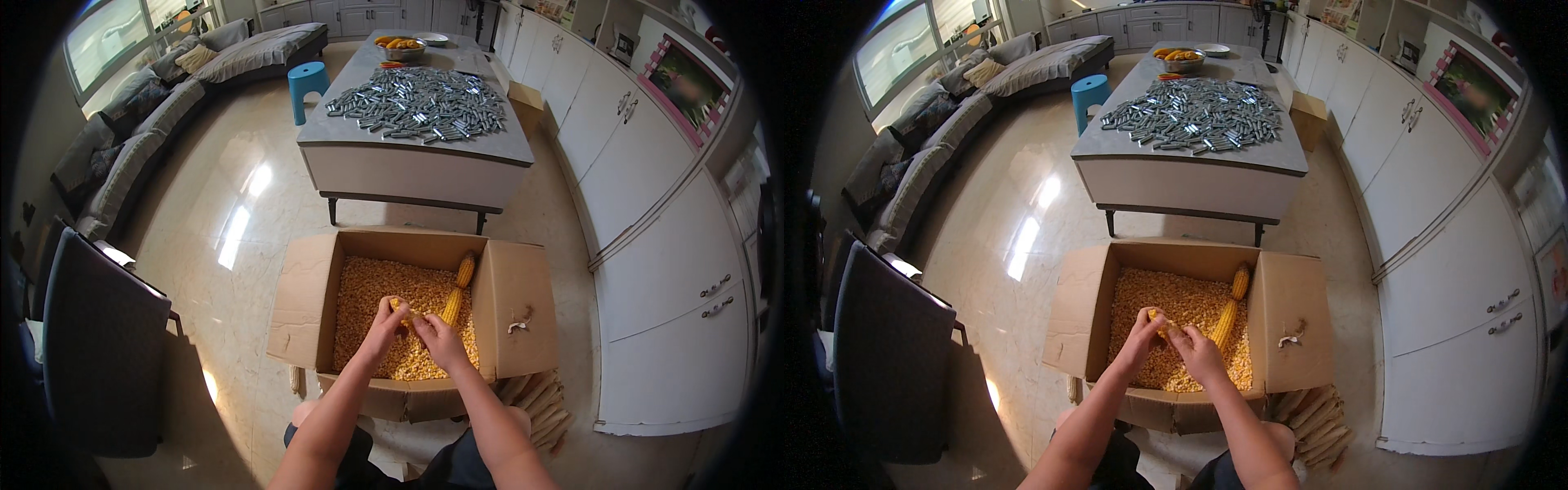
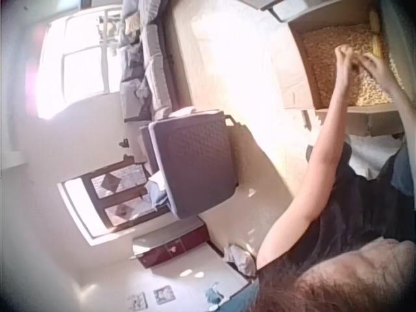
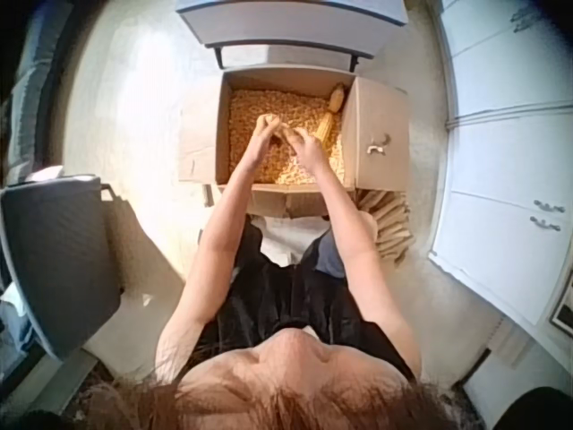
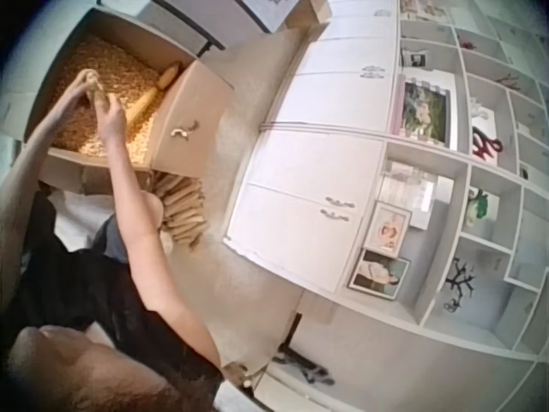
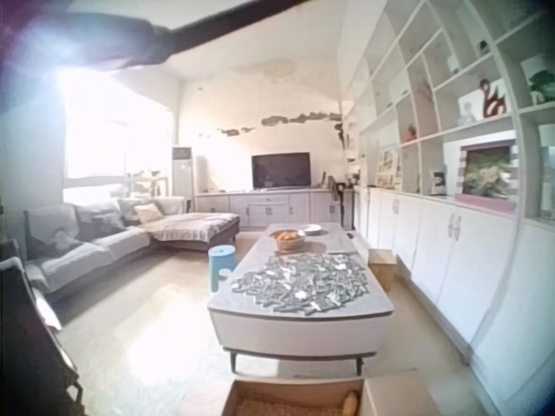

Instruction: The person sits on the floor and manually removes kernels from dried corn cobs by hand. The kernels are dropped into a cardboard box below, and the stripped cobs are placed aside.

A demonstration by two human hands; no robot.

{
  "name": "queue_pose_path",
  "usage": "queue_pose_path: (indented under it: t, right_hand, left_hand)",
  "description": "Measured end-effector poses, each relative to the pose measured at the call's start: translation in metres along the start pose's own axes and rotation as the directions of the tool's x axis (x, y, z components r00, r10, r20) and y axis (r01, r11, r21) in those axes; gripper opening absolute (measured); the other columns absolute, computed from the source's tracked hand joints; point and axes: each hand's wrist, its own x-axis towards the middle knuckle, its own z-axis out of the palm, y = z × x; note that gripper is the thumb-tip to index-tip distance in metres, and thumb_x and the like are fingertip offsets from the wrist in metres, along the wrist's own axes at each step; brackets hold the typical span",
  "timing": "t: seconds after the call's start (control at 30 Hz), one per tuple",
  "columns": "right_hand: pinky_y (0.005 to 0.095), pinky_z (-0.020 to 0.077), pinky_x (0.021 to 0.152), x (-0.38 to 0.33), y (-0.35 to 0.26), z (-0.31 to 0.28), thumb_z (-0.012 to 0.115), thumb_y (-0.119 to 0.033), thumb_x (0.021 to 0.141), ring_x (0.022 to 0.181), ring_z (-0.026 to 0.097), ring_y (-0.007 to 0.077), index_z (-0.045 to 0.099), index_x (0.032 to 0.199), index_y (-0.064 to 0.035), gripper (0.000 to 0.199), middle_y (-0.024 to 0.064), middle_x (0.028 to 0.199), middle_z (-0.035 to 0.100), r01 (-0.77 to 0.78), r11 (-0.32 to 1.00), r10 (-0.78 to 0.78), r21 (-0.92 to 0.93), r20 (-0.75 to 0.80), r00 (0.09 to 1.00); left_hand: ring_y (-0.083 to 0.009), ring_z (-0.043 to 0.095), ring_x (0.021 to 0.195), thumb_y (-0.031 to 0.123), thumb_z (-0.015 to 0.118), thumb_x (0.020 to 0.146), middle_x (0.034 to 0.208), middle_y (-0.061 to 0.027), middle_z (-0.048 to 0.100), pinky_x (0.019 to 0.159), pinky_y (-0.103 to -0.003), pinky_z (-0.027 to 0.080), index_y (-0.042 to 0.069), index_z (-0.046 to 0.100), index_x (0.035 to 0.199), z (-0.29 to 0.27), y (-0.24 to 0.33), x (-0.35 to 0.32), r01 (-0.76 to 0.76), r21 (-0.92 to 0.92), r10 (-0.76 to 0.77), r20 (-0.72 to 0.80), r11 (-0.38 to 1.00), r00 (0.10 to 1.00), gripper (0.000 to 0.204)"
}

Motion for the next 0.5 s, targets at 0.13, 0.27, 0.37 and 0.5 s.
queue_pose_path:
  t: [0.13,0.27,0.37,0.5]
  right_hand:
    - [0.0392,0.0438,0.06,0.007,0.016,0.008,0.041,-0.042,0.088,0.07,0.058,0.0337,0.058,0.091,-0.0029,0.043,0.0187,0.07,0.059,-0.019,0.995,0.04,0.102,-0.208,0.977]
    - [0.0393,0.043,0.06,0.007,0.019,0.013,0.038,-0.043,0.089,0.066,0.056,0.0343,0.059,0.093,-0.0015,0.047,0.0193,0.069,0.058,-0.053,0.998,0.055,0.015,-0.214,0.975]
    - [0.0379,0.0436,0.061,0.001,0.007,0.015,0.036,-0.047,0.089,0.064,0.057,0.0298,0.057,0.095,0.0011,0.053,0.0143,0.064,0.057,-0.119,0.985,0.134,0.126,-0.118,0.984]
    - [0.033,0.0439,0.062,-0.003,-0.014,0.005,0.039,-0.052,0.087,0.066,0.056,0.0221,0.052,0.102,0.0026,0.058,0.006,0.064,0.053,-0.303,0.892,0.281,0.336,0.112,0.953]
  left_hand:
    - [-0.0077,0.044,0.073,0.019,0.057,0.085,0.08,-0.0012,0.045,0.063,-0.023,0.04,0.008,0.036,0.102,-0.002,-0.013,0.002,-0.192,0.19,0.18,0.077,0.963,0.981,0.029]
    - [-0.0056,0.042,0.06,0.02,0.056,0.086,0.072,0.0004,0.044,0.049,-0.021,0.036,0.008,0.036,0.096,-0.001,-0.024,0.008,-0.273,0.331,0.295,-0.018,0.903,0.955,0.025]
    - [-0.0047,0.041,0.056,0.021,0.056,0.086,0.069,0.0013,0.043,0.047,-0.021,0.035,0.008,0.038,0.092,-0.002,-0.027,0.012,-0.329,0.454,0.394,-0.054,0.828,0.918,0.023]
    - [-0.0058,0.043,0.06,0.023,0.06,0.084,0.067,0.0003,0.045,0.051,-0.022,0.038,0.006,0.042,0.083,0.002,-0.013,0.005,-0.154,0.359,0.231,-0.181,0.92,0.956,0.025]
